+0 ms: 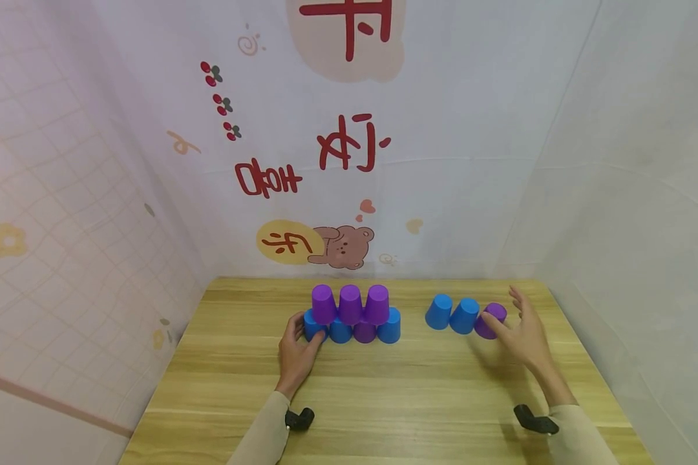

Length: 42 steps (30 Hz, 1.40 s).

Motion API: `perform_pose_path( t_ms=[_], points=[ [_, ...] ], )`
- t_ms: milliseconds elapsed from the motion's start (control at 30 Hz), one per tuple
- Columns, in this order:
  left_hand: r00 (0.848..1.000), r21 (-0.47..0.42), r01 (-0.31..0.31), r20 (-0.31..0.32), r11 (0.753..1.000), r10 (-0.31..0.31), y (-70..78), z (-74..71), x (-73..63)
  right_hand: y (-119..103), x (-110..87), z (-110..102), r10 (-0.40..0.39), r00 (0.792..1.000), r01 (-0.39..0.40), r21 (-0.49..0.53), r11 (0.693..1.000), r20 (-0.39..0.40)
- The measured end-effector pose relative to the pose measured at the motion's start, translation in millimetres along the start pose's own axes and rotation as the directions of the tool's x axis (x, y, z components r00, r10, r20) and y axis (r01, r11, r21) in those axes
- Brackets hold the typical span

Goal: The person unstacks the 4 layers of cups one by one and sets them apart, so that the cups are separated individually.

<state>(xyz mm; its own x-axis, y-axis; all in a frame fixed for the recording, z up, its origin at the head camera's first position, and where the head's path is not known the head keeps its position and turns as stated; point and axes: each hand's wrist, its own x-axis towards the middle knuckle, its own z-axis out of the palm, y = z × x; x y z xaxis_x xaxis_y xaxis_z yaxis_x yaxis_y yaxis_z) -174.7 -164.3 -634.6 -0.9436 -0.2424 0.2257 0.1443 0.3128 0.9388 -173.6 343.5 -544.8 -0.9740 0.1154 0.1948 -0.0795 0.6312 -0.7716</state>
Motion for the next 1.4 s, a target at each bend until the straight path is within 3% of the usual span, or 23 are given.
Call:
perform_pose_path(
  t_ms=[467, 967, 1400],
  points=[
    [1.000, -0.007, -0.002, -0.002, 1.000, 0.002, 1.2, 0.1, 0.1, -50.1, 0.5, -2.1, -0.114, 0.993, 0.114, 0.026, 0.993, -0.033],
    [0.999, 0.002, -0.030, -0.013, 1.000, 0.030, -2.0, 0.6, 1.1, -93.2, 2.4, 34.7, -0.251, 0.968, 0.249, 0.095, 0.964, 0.003],
    [1.000, 0.001, -0.029, -0.006, 1.000, 0.029, -2.9, 0.6, 0.5, -120.7, 6.7, 74.5, -0.308, 0.949, 0.295, 0.156, 0.943, 0.065]
  ],
)
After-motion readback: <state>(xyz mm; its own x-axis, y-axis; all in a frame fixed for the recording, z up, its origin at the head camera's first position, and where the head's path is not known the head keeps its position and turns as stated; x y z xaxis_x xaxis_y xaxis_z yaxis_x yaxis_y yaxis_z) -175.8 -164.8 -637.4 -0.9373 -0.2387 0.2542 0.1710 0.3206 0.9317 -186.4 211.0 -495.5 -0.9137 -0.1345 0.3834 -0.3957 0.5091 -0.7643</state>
